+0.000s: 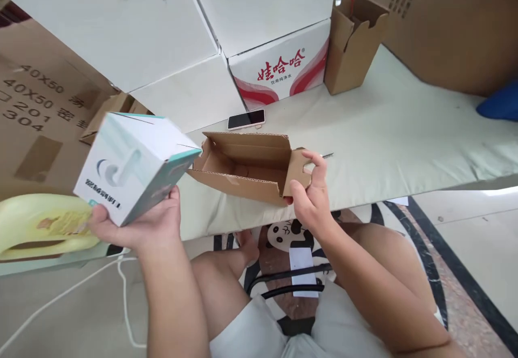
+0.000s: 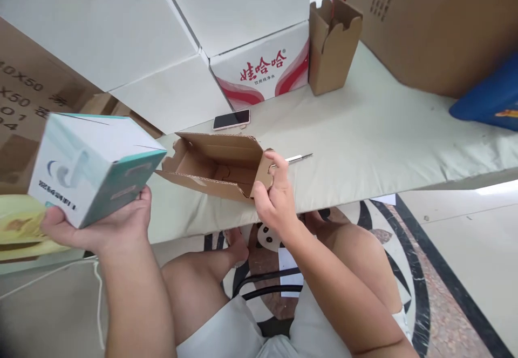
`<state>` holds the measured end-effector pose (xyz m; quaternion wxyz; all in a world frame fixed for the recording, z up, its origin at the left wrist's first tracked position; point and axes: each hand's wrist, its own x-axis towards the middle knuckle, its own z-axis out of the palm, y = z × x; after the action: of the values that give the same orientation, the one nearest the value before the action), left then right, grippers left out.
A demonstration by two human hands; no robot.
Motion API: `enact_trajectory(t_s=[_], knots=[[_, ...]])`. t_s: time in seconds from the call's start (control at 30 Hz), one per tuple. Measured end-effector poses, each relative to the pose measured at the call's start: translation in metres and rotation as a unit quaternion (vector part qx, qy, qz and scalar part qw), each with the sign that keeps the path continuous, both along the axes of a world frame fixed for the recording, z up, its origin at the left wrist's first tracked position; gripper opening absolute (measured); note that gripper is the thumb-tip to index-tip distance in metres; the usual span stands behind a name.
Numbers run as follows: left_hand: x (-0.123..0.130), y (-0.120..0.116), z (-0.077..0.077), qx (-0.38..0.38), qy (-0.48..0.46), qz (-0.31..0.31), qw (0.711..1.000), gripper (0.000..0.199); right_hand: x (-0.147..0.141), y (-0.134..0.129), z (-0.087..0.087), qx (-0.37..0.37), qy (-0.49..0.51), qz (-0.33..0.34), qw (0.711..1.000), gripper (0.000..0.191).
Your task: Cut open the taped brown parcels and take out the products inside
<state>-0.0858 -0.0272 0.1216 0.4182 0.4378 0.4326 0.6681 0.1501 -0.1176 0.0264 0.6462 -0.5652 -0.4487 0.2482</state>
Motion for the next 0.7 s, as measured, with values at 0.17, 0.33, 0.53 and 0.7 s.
enact_trajectory(t_s=[0.17, 0.33, 0.53, 0.7], knots=[[-0.013, 0.026, -0.033, -0.026, -0.066, -0.056, 0.996, 0.036, -0.002, 0.012, -0.005, 0.025, 0.091, -0.024, 0.995, 0.032], [-0.023, 0.029, -0.059, -0.059, -0.194, -0.076, 0.976, 0.034, 0.015, 0.015, 0.024, 0.085, 0.214, -0.181, 0.956, 0.027], [-0.021, 0.022, -0.072, -0.098, -0.281, -0.125, 0.946, 0.023, 0.073, -0.013, 0.049, 0.11, 0.238, -0.332, 0.906, 0.036], [-0.012, 0.014, -0.075, -0.139, -0.303, -0.15, 0.931, 0.037, 0.139, -0.043, 0.038, 0.061, 0.142, -0.357, 0.921, 0.04]])
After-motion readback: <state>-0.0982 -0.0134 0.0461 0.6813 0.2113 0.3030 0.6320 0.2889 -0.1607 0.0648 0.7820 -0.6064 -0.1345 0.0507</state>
